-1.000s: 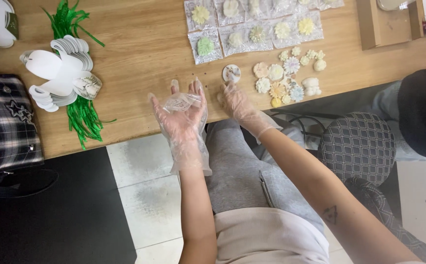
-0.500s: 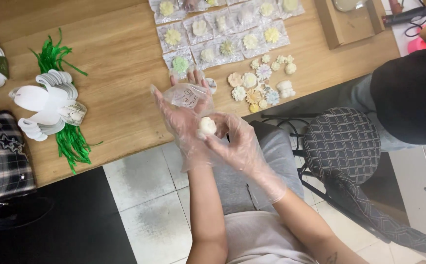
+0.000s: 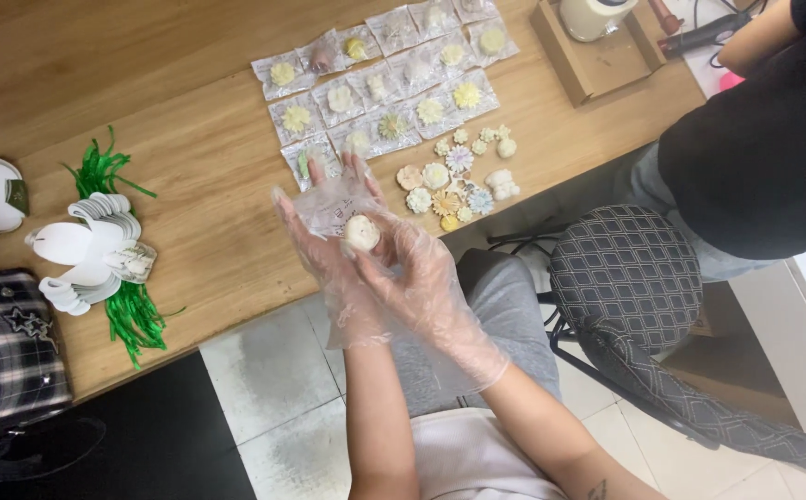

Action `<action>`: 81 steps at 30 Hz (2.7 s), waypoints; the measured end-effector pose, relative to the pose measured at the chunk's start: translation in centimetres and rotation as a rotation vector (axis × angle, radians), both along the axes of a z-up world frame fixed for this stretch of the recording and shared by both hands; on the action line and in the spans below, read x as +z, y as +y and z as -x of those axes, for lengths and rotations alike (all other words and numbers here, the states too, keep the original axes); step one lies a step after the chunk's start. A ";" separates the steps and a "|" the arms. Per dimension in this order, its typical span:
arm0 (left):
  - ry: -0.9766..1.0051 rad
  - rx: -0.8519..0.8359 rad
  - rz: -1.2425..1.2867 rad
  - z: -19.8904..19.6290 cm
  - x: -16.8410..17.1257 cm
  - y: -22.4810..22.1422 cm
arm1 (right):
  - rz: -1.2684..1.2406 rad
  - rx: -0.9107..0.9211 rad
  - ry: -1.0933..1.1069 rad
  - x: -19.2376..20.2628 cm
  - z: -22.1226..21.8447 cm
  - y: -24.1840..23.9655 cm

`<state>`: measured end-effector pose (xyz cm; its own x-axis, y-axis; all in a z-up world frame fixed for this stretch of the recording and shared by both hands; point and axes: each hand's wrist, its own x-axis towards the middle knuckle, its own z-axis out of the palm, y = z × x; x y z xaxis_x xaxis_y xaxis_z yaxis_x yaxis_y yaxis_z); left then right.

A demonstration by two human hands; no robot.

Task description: The person wearing gloves picks up flower-shaped wax melt pieces from the work table one at a time and places each into a small printed cellophane bag, folding the bag closed and setting the packaged piece with a row of finished bags on the table.

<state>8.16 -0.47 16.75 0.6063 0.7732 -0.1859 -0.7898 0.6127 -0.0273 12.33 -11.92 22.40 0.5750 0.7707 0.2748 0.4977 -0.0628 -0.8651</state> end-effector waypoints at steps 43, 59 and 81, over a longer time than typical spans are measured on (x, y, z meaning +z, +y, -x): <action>0.136 -0.026 -0.385 -1.9 0.4 -2.0 | 0.128 -0.071 -0.113 -0.4 -2.1 -1.6; 0.272 0.114 -0.447 -2.0 1.2 -2.5 | 0.057 -0.109 -0.247 -1.9 -1.3 -1.1; 0.151 -0.033 -0.411 -2.9 0.1 -3.3 | -0.128 -0.181 0.591 -4.5 -2.7 0.6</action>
